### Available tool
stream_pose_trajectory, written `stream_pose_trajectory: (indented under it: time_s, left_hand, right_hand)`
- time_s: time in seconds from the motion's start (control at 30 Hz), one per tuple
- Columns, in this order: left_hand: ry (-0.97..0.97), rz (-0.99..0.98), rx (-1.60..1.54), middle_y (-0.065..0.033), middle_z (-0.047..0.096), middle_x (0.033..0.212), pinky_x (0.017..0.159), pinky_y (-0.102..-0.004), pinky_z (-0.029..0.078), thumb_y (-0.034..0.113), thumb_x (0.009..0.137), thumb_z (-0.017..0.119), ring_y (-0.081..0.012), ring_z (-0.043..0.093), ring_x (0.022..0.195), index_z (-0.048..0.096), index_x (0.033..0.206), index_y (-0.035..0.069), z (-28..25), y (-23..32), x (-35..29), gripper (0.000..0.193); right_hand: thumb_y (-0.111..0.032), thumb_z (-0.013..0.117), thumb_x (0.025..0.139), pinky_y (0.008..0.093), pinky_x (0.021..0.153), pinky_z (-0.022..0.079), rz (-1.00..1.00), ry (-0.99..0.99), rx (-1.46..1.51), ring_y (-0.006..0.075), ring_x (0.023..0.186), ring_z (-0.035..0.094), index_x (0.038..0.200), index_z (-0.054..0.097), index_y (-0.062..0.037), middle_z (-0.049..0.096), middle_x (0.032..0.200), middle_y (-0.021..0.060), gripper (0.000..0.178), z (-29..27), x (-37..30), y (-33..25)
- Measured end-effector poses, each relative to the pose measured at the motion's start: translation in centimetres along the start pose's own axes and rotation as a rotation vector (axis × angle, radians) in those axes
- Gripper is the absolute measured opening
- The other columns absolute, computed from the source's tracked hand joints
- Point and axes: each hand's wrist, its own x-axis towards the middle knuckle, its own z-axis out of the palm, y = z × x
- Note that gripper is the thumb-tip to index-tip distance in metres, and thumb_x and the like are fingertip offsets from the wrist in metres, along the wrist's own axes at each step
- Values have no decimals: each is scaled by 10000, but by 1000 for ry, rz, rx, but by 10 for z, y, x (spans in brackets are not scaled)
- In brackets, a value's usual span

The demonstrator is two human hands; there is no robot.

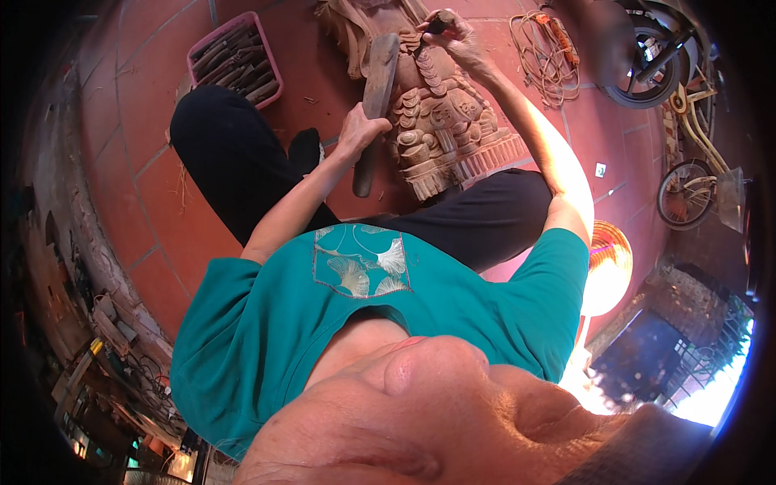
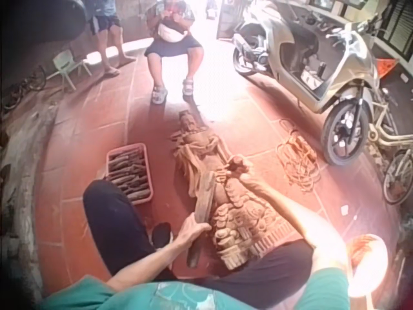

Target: The person carves a wooden figure using a chisel and mallet while seated on the floor. They repeatedly strike the chisel to shape details on the carving, occasionally adjusting the tool and the piece.

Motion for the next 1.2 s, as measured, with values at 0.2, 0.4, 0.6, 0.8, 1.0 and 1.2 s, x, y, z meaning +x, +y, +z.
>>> stream_pose_trajectory:
  time_s: [0.2,0.4,0.6,0.8,1.0,1.2]
  left_hand:
    - [-12,-6,-43,-103,648,787,623,-340,530,188,669,750,-193,646,653,566,993,-18,-1,3,-2,426]
    - [1,10,-46,-103,644,784,617,-340,528,182,671,749,-193,643,651,562,993,-18,0,2,-2,423]
    - [-9,19,-56,-113,646,798,618,-343,528,176,669,749,-196,647,664,567,997,-17,-2,0,-1,422]
    - [112,213,60,-121,672,807,630,-344,536,190,678,757,-202,658,661,584,1044,-26,-5,3,-1,459]
    - [170,338,23,-73,664,839,603,-304,517,176,798,756,-140,634,645,584,1111,-6,-11,33,-18,400]
    - [236,514,140,-142,711,866,678,-348,557,267,862,779,-212,703,742,580,1146,-25,-21,72,-47,454]
  right_hand:
    - [-43,686,949,278,963,497,-65,-104,-52,91,1076,606,1224,580,-116,650,1109,-26,303,6,1,1]
    - [-24,685,943,279,981,483,-6,-122,-178,88,1084,599,1221,571,-100,642,1099,-24,310,10,2,0]
    - [-36,678,946,305,959,516,-53,-159,-331,117,1069,631,1222,569,-109,677,1101,6,306,19,3,-7]
    - [-62,702,927,342,862,563,-158,-184,-629,149,976,671,1220,566,-106,697,1063,84,326,21,0,-9]
    - [-76,722,906,374,806,557,-184,-118,-602,240,937,703,1203,573,-96,702,1028,121,333,25,-3,-7]
    - [-87,737,872,404,736,510,-244,-82,-611,338,828,659,1124,580,-96,654,904,144,297,27,-4,-16]
